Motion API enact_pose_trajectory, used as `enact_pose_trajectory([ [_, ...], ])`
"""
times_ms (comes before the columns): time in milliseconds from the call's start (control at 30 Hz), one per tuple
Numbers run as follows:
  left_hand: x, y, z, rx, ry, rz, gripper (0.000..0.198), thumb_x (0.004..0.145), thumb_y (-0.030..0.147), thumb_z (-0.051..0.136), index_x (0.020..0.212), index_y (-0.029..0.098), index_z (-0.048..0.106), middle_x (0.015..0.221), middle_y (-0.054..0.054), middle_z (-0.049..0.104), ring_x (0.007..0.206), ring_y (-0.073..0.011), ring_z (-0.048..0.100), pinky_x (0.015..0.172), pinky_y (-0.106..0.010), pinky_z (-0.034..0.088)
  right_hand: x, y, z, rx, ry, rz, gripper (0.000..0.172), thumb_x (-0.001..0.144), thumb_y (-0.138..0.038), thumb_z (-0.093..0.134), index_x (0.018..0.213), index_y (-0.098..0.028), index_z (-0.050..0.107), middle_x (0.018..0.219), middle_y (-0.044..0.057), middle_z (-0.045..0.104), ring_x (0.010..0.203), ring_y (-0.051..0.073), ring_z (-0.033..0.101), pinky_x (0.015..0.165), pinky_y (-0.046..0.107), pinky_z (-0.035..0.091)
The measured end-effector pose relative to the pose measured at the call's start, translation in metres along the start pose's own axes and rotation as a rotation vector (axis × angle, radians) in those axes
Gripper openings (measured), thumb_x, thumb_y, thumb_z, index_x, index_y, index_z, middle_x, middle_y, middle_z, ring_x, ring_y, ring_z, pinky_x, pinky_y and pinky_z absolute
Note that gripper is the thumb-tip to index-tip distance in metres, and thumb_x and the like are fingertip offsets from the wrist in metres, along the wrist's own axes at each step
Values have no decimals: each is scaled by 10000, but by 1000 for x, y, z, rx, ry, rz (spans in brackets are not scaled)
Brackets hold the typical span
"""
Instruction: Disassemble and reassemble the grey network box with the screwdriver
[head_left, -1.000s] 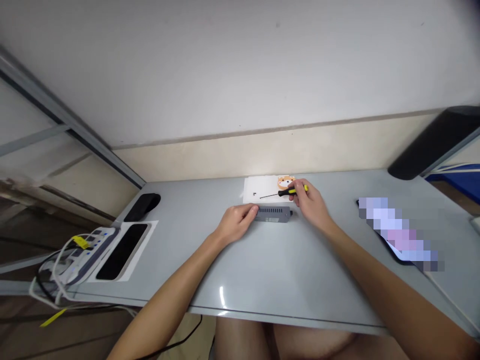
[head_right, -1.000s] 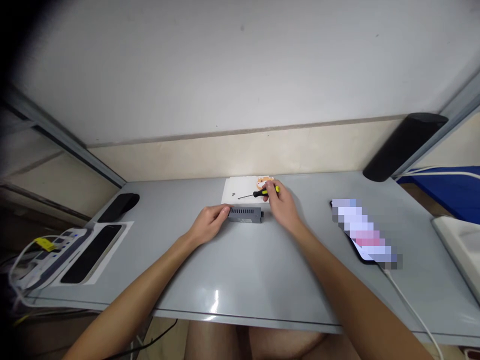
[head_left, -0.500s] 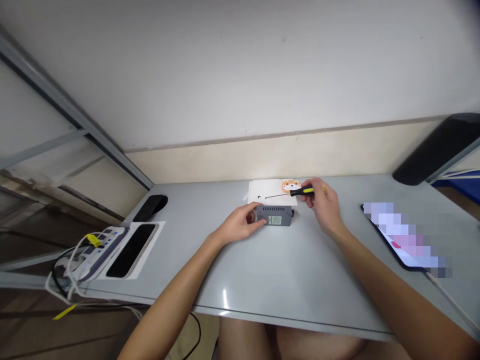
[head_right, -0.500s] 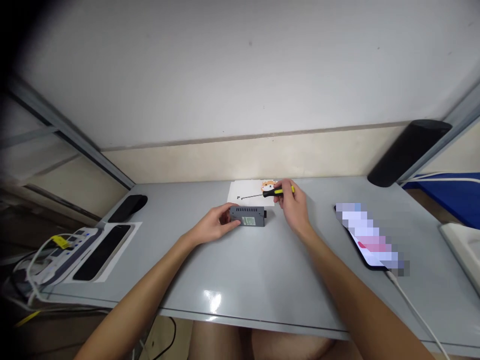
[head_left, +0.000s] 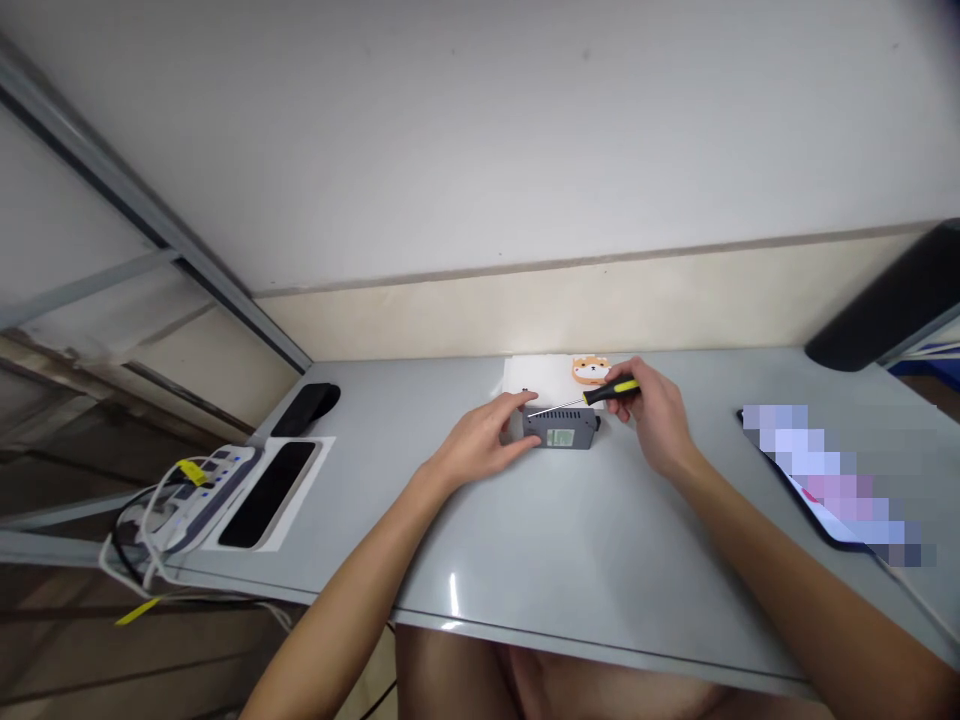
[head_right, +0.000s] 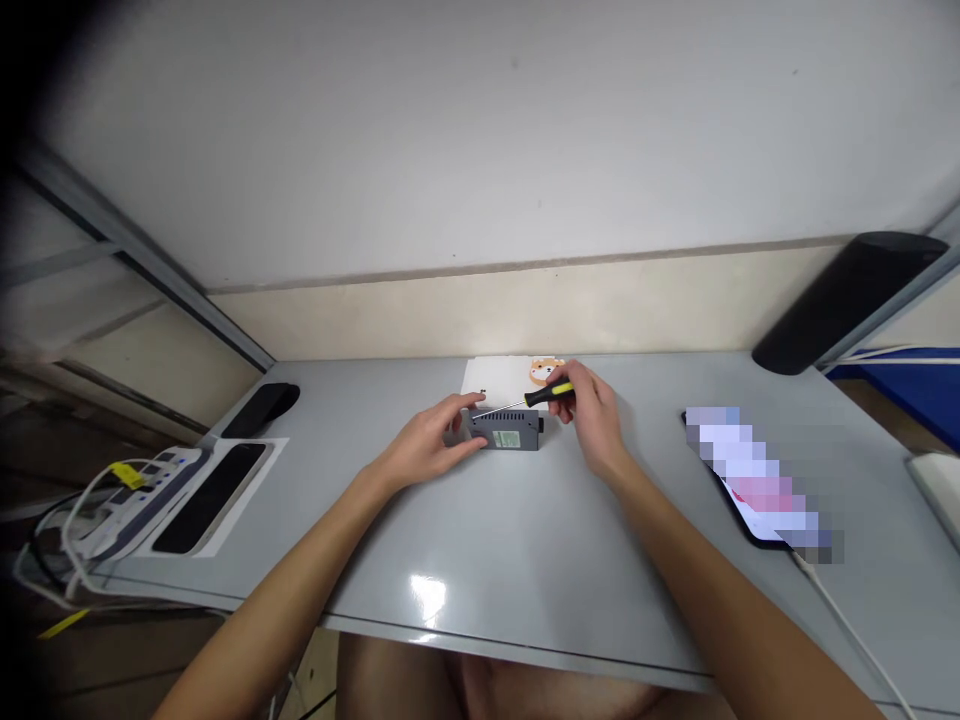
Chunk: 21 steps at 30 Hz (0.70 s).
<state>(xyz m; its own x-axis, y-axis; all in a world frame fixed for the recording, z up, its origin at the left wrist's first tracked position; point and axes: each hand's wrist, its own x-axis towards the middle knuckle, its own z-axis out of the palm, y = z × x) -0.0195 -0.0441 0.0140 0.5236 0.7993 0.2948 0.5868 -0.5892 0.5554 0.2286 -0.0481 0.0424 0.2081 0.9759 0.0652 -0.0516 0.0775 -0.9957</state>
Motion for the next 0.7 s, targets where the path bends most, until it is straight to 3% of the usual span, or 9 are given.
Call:
enact_pose_trajectory([
  [133, 0, 1, -3, 69, 66, 98, 430, 1006, 423, 635, 1393, 257, 548, 1186, -84, 687, 865, -195, 658, 807, -330, 558, 1, -1, -1, -14, 0, -12, 346, 907, -531, 549, 716, -255, 636, 544, -8, 539, 522, 164, 468, 525, 315, 393],
  [400, 0, 1, 3, 110, 198, 253, 120, 1016, 307, 596, 1083, 212, 625, 1188, -108, 660, 934, -195, 681, 786, -313, 567, 0, -2, -1, 8, 5, 5, 301, 882, -470, 549, 698, -251, 642, 536, -4, 530, 532, 165, 467, 524, 310, 383],
  [700, 0, 3, 1, 180, 216, 296, 132, 1033, 296, 568, 1033, 203, 663, 1134, -106, 666, 796, -160, 651, 713, -297, 549, 1, -6, -1, 41, 39, 17, 289, 873, -430, 542, 665, -251, 632, 522, -5, 513, 522, 162, 450, 516, 305, 374],
])
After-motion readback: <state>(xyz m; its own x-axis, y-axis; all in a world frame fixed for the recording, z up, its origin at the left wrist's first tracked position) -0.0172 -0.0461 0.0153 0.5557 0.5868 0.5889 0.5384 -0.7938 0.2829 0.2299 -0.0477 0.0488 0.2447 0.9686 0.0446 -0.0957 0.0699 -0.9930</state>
